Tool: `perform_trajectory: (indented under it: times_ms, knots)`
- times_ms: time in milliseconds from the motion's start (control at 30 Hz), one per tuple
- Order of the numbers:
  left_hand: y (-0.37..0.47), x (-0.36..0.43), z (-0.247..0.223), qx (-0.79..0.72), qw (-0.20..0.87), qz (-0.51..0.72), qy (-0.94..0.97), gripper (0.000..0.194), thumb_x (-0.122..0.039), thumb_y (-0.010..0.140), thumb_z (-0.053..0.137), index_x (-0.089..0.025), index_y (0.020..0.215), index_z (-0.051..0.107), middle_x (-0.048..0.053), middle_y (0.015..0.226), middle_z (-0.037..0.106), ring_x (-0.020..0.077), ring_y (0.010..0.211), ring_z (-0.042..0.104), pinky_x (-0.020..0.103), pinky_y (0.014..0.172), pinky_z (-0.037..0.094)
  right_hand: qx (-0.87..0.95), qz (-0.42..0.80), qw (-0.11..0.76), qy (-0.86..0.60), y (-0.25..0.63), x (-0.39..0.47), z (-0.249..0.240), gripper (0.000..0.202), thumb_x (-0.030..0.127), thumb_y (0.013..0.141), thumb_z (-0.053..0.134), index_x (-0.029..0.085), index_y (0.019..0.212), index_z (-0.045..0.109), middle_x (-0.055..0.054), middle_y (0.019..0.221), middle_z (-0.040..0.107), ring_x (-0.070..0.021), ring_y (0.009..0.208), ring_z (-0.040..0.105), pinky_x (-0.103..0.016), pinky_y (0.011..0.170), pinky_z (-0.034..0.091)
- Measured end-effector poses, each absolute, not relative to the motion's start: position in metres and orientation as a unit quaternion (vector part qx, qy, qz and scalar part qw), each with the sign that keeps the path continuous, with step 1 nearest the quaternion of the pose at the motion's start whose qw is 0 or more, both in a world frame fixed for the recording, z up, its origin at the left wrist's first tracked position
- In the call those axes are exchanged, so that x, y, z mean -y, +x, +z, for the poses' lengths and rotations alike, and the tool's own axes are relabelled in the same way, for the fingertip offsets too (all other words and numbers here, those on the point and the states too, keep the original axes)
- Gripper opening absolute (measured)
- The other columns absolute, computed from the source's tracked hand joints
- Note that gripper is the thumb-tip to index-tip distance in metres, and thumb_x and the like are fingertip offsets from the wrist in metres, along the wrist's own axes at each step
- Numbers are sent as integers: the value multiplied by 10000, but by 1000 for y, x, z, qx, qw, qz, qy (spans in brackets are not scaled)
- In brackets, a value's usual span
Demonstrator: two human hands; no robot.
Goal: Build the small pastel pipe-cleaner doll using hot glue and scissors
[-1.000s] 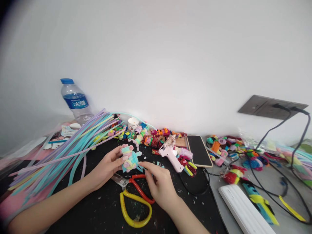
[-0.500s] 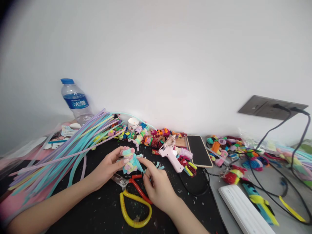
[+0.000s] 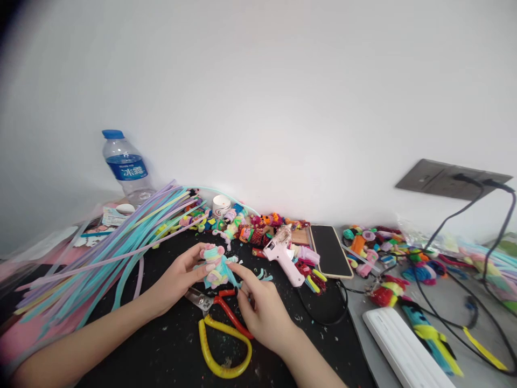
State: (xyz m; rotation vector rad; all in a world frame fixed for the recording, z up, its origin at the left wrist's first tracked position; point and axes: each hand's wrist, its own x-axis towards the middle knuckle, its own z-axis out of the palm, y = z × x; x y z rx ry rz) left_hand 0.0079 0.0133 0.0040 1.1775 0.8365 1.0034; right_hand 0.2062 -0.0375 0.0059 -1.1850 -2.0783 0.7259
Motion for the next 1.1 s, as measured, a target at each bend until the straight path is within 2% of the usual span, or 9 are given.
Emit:
perform_trajectory:
  times_ms: [233,700,1100]
  knots:
    - [7,-13,5,-361,628,437,533,254,-273,754,643,-205,993,590,36,982,648,211,935,583,274,774,458,781,297,317,-449,207,36,5,479,108,854,382,250,1311,367,72,596,335,-83,485,334,-196,454,260]
    - [7,-14,7,-350,622,425,557,246,-270,776,618,-197,1005,563,54,1043,637,229,989,567,281,794,448,770,327,313,-449,209,35,4,483,90,847,383,249,1303,367,70,606,342,-92,512,338,-210,499,272]
    - [6,-16,1,-366,619,412,560,254,-271,782,620,-215,1018,546,12,971,600,188,948,566,246,765,464,772,334,321,-434,211,33,3,513,52,826,399,277,1286,383,75,611,337,-83,508,329,-194,491,263]
